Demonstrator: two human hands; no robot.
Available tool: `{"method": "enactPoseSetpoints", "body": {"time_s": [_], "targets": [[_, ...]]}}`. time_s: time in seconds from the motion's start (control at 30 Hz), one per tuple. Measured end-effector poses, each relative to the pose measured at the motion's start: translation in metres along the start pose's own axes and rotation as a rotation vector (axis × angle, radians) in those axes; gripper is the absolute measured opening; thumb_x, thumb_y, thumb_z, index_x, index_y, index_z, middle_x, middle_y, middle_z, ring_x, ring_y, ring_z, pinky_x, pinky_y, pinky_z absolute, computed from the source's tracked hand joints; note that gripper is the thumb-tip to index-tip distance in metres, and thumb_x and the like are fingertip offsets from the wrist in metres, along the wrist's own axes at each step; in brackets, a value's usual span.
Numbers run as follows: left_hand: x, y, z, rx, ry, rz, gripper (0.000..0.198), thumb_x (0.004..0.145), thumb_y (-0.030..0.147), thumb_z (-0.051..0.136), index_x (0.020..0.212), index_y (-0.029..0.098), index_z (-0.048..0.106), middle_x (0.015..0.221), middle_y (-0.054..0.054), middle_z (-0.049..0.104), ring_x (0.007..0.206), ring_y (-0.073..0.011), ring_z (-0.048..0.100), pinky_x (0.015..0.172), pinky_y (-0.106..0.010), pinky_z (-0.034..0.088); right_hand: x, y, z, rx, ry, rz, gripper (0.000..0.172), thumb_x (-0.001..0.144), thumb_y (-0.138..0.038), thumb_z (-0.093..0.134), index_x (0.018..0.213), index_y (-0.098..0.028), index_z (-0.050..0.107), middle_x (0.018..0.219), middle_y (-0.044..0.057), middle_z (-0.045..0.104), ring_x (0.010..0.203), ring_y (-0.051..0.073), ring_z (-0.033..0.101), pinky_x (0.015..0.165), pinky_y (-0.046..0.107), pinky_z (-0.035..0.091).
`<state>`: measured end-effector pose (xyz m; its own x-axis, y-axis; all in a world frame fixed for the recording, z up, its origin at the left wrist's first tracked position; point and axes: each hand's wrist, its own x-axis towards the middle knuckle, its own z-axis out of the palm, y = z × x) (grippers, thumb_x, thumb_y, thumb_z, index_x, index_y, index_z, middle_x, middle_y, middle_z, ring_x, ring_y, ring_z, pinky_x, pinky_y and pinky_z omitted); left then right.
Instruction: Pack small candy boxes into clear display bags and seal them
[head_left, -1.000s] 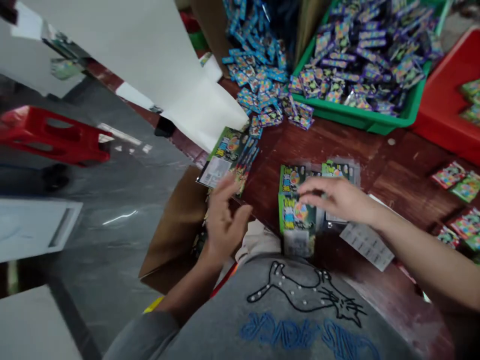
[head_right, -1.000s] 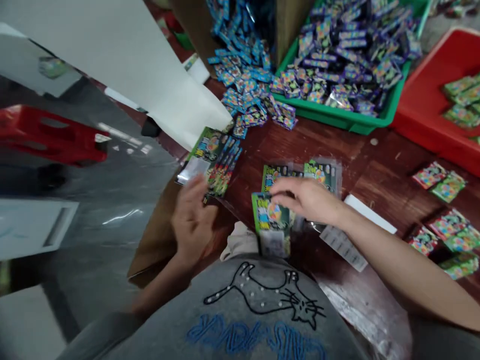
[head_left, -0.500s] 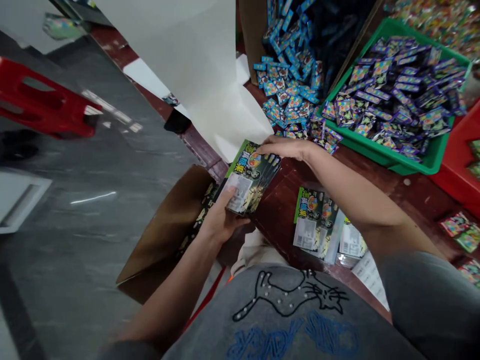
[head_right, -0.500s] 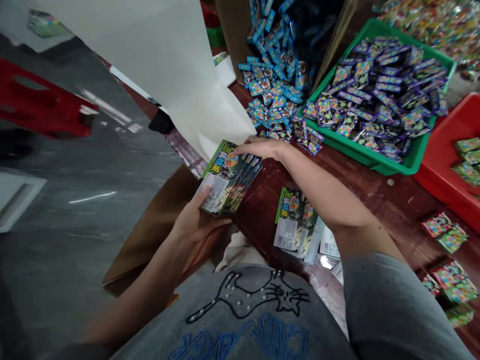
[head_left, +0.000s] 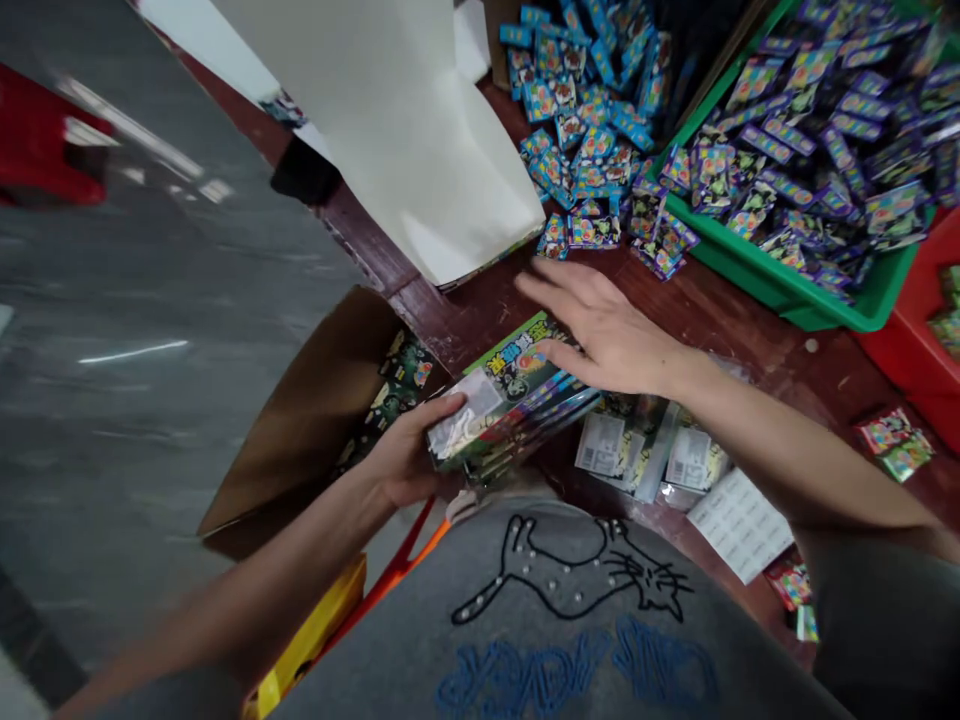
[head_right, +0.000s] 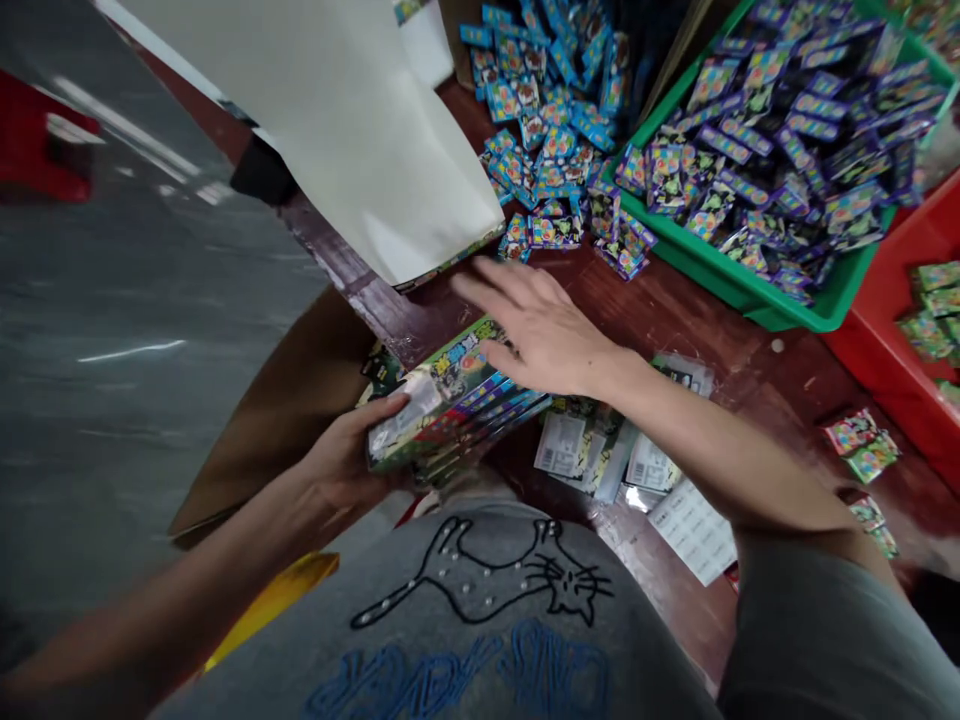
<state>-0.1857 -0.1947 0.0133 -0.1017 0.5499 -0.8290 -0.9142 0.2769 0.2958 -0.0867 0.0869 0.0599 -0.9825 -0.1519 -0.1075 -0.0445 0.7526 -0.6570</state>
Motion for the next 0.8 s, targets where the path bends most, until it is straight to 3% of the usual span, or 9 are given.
{"method": "enactPoseSetpoints", "body": {"time_s": [0.07, 0.13, 0.2, 0.27, 0.4, 0.57, 0.67, 0.73, 0.8], "targets": [[0.009, 0.011, 0.0, 0.017, -0.043, -0.057, 0.042, 0.083, 0.053, 0.077, 0.113, 0.024, 0.076, 0.105, -0.013, 0.084, 0.094, -0.0382, 0.08, 0.075, -0.054, 0.065, 0.01, -0.006, -0.001, -0.133, -0.048, -0.214, 0.049, 0.109, -0.054, 0.049, 0.149, -0.03, 0.063, 0.154, 0.007, 0.067, 0.151, 0.032, 0.051, 0.129, 0.061, 0.033], [0.015, 0.02, -0.002, 0.038, -0.066, -0.107, 0.044, 0.083, 0.06, 0.075, 0.109, 0.024, 0.076, 0.103, -0.013, 0.084, 0.092, -0.0385, 0.079, 0.074, -0.056, 0.064, 0.025, -0.008, -0.001, -0.241, -0.14, -0.333, 0.059, 0.104, -0.066, 0.056, 0.148, -0.028, 0.063, 0.154, 0.009, 0.066, 0.148, 0.034, 0.054, 0.127, 0.061, 0.033], [0.018, 0.027, -0.004, 0.049, -0.078, -0.147, 0.048, 0.083, 0.066, 0.072, 0.107, 0.025, 0.077, 0.101, -0.013, 0.083, 0.09, -0.0375, 0.079, 0.074, -0.056, 0.063, 0.043, -0.006, 0.0, -0.315, -0.224, -0.337, 0.07, 0.097, -0.076, 0.06, 0.146, -0.025, 0.064, 0.149, 0.011, 0.07, 0.135, 0.035, 0.064, 0.116, 0.057, 0.043], [0.019, 0.03, -0.005, 0.045, -0.093, -0.154, 0.057, 0.083, 0.076, 0.067, 0.108, 0.026, 0.076, 0.104, -0.014, 0.082, 0.091, -0.0367, 0.078, 0.075, -0.054, 0.063, 0.06, -0.001, 0.0, -0.356, -0.287, -0.308, 0.07, 0.096, -0.078, 0.059, 0.141, -0.025, 0.065, 0.139, 0.011, 0.074, 0.122, 0.033, 0.069, 0.1, 0.047, 0.049], [0.016, 0.028, -0.006, -0.018, -0.042, -0.055, 0.077, 0.08, 0.093, 0.056, 0.12, 0.029, 0.072, 0.116, -0.013, 0.079, 0.098, -0.0346, 0.078, 0.075, -0.049, 0.064, 0.082, 0.009, 0.002, -0.383, -0.32, -0.287, 0.064, 0.101, -0.077, 0.05, 0.128, -0.023, 0.068, 0.126, 0.011, 0.078, 0.107, 0.03, 0.072, 0.078, 0.037, 0.044], [0.005, 0.006, 0.001, -0.098, 0.013, 0.104, 0.092, 0.08, 0.099, 0.051, 0.135, 0.026, 0.064, 0.137, -0.017, 0.07, 0.111, -0.0332, 0.076, 0.087, -0.044, 0.066, 0.087, 0.015, 0.001, -0.378, -0.323, -0.271, 0.066, 0.102, -0.08, 0.043, 0.119, -0.021, 0.068, 0.116, 0.012, 0.079, 0.096, 0.029, 0.071, 0.07, 0.036, 0.035], [0.007, -0.022, 0.009, -0.037, 0.074, 0.329, 0.094, 0.072, 0.081, 0.082, 0.148, 0.035, 0.051, 0.161, -0.011, 0.053, 0.12, -0.0293, 0.072, 0.099, -0.041, 0.064, 0.088, 0.015, 0.001, -0.397, -0.305, -0.244, 0.065, 0.103, -0.077, 0.043, 0.117, -0.019, 0.068, 0.112, 0.013, 0.079, 0.092, 0.029, 0.069, 0.068, 0.036, 0.031], [0.015, -0.04, 0.012, 0.09, 0.118, 0.51, 0.119, 0.062, 0.052, 0.101, 0.159, 0.048, 0.03, 0.174, -0.006, 0.035, 0.128, -0.0283, 0.069, 0.107, -0.042, 0.06, 0.089, 0.014, 0.001, -0.406, -0.289, -0.227, 0.065, 0.104, -0.076, 0.042, 0.117, -0.018, 0.068, 0.111, 0.013, 0.078, 0.091, 0.029, 0.069, 0.067, 0.036, 0.029], [0.027, -0.052, 0.01, 0.22, 0.165, 0.619, 0.142, 0.059, 0.037, 0.104, 0.164, 0.053, 0.01, 0.179, -0.007, 0.022, 0.142, -0.0325, 0.059, 0.115, -0.048, 0.055, 0.089, 0.014, 0.001, -0.414, -0.276, -0.211, 0.066, 0.105, -0.076, 0.039, 0.116, -0.018, 0.068, 0.111, 0.013, 0.078, 0.09, 0.028, 0.068, 0.067, 0.035, 0.026]]}}
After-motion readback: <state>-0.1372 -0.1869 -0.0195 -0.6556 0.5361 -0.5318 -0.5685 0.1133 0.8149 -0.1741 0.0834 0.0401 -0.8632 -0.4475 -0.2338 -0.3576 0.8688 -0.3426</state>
